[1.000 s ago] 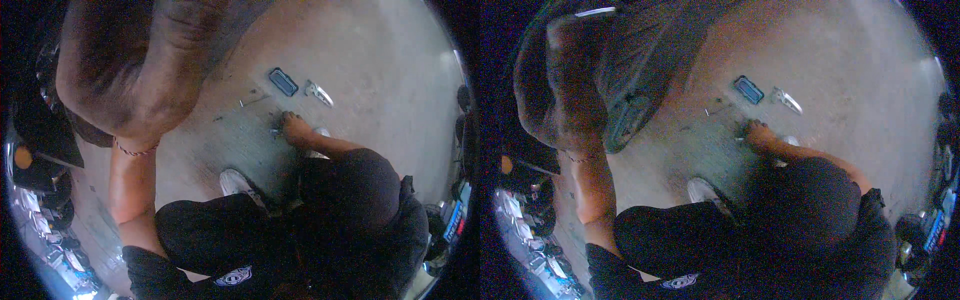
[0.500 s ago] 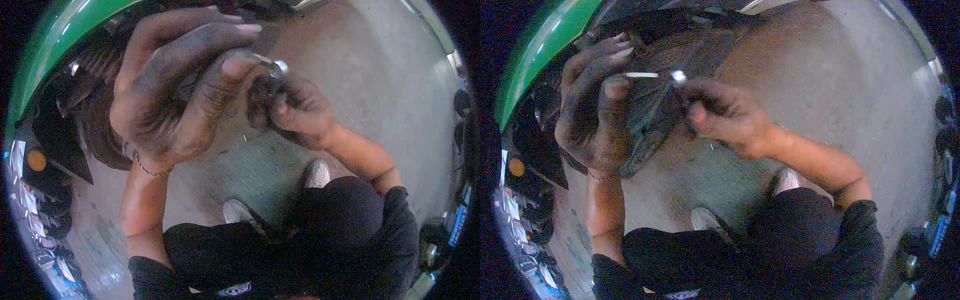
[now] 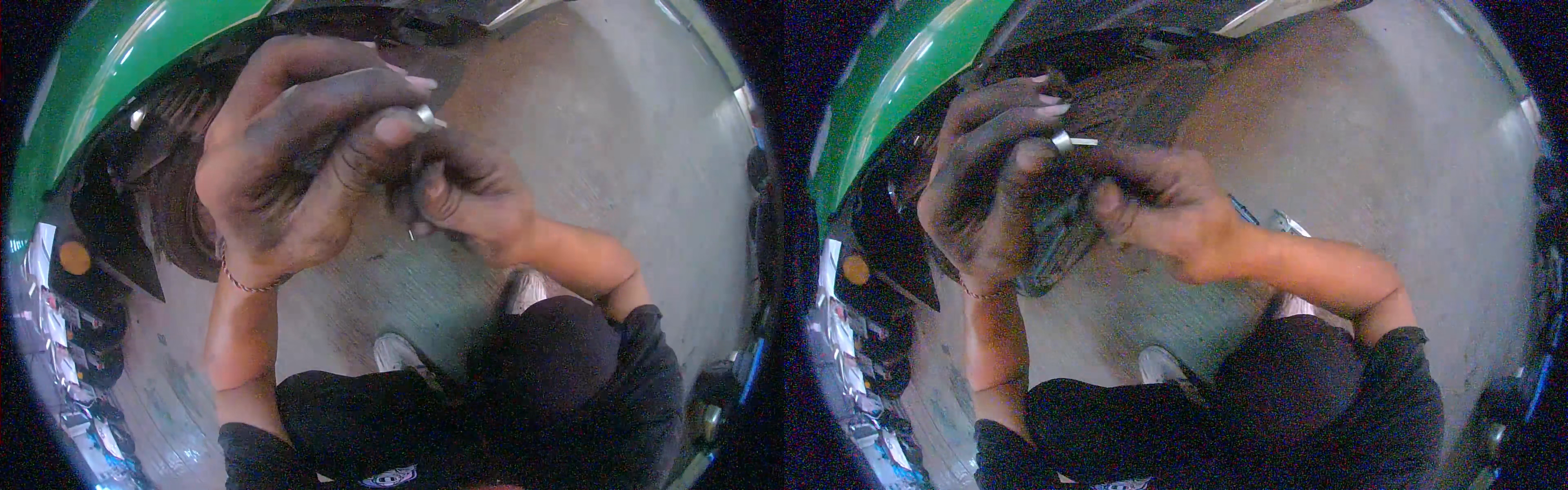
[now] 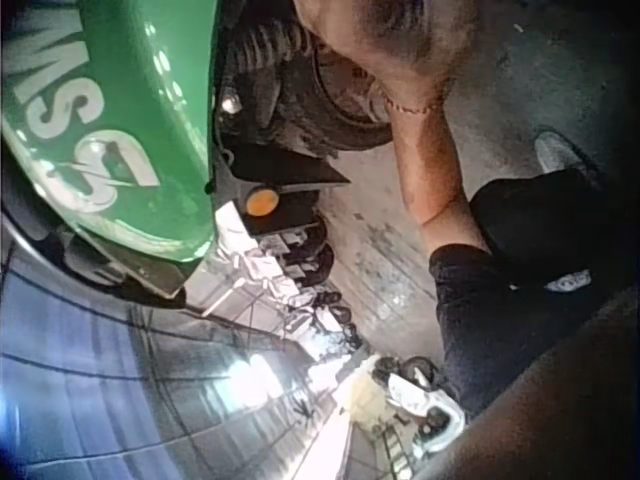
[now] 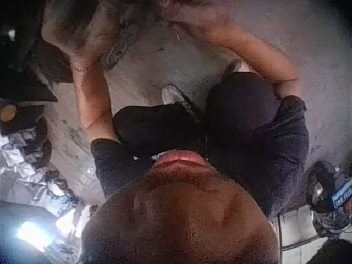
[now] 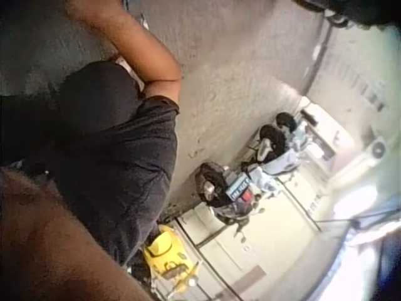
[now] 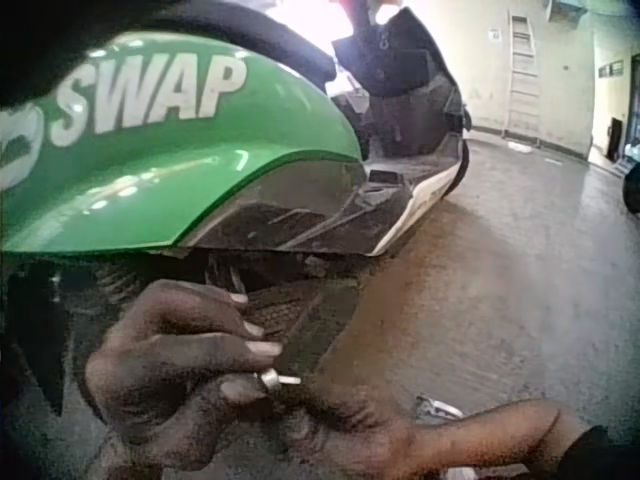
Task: The person uses a screwdriver, a wrench, and an allen key to service a motorcycle brake caliper. They remove screws, manipulate a small metal part by hand, and set components down on the ground before continuing work on the assembly.
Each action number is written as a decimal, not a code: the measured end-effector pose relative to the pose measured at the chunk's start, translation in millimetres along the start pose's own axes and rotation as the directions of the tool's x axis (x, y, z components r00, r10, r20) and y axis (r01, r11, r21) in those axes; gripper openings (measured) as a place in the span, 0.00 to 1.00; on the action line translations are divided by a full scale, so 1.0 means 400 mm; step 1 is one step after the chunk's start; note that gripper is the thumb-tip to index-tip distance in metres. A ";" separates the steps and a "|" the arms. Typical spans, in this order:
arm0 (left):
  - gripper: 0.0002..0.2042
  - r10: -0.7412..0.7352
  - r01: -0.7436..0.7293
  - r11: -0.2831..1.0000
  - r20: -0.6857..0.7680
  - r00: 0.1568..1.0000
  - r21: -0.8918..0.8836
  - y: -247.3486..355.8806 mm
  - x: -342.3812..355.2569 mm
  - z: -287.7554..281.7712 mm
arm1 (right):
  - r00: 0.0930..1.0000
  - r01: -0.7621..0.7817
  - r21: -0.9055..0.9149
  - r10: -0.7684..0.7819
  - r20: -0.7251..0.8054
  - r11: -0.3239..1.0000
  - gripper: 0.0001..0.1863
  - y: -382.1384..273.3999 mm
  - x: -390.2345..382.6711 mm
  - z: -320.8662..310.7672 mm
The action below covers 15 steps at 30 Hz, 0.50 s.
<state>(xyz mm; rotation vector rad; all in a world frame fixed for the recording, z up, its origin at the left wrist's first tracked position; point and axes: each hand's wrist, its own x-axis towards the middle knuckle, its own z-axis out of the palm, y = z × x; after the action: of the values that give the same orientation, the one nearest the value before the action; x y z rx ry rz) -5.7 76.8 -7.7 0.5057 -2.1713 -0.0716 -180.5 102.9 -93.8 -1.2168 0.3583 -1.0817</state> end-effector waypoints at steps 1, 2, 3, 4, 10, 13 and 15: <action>0.09 -0.014 0.014 1.000 0.003 1.000 -0.015 0.003 0.005 -0.001 | 0.996 0.045 -0.214 -0.060 -0.063 0.976 0.19 -0.014 0.000 -0.005; 0.09 -0.051 0.051 0.998 0.003 0.999 -0.034 0.007 0.010 -0.001 | 0.997 0.044 -0.215 -0.057 -0.056 0.976 0.19 -0.024 0.001 -0.008; 0.09 -0.070 0.069 0.996 -0.001 0.998 -0.048 0.004 0.006 -0.004 | 0.995 0.066 -0.250 -0.082 -0.057 0.966 0.19 -0.030 0.000 -0.012; 0.09 -0.087 0.087 0.994 -0.005 0.996 -0.060 0.004 0.008 0.007 | 0.994 0.076 -0.270 -0.094 -0.056 0.960 0.19 -0.038 -0.010 -0.026; 0.10 -0.025 0.024 0.999 -0.047 0.999 -0.026 -0.004 0.010 -0.001 | 0.901 0.369 -0.828 -0.383 0.206 0.421 0.16 -0.116 0.032 -0.081; 0.11 -0.122 0.116 0.992 -0.107 0.987 -0.055 0.002 0.000 -0.003 | 0.925 0.376 -0.915 -0.109 0.363 0.144 0.22 -0.254 0.080 -0.075; 0.11 -0.105 0.101 0.989 -0.038 0.994 -0.109 -0.007 -0.001 -0.004 | 0.921 0.370 -0.929 0.133 0.367 0.002 0.27 -0.342 0.108 -0.049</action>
<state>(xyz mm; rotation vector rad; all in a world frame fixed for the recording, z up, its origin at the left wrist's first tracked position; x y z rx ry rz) -3.5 74.7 -7.6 0.5528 -2.0858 -0.2303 -238.5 62.6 32.7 -2.8345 0.8381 -0.5377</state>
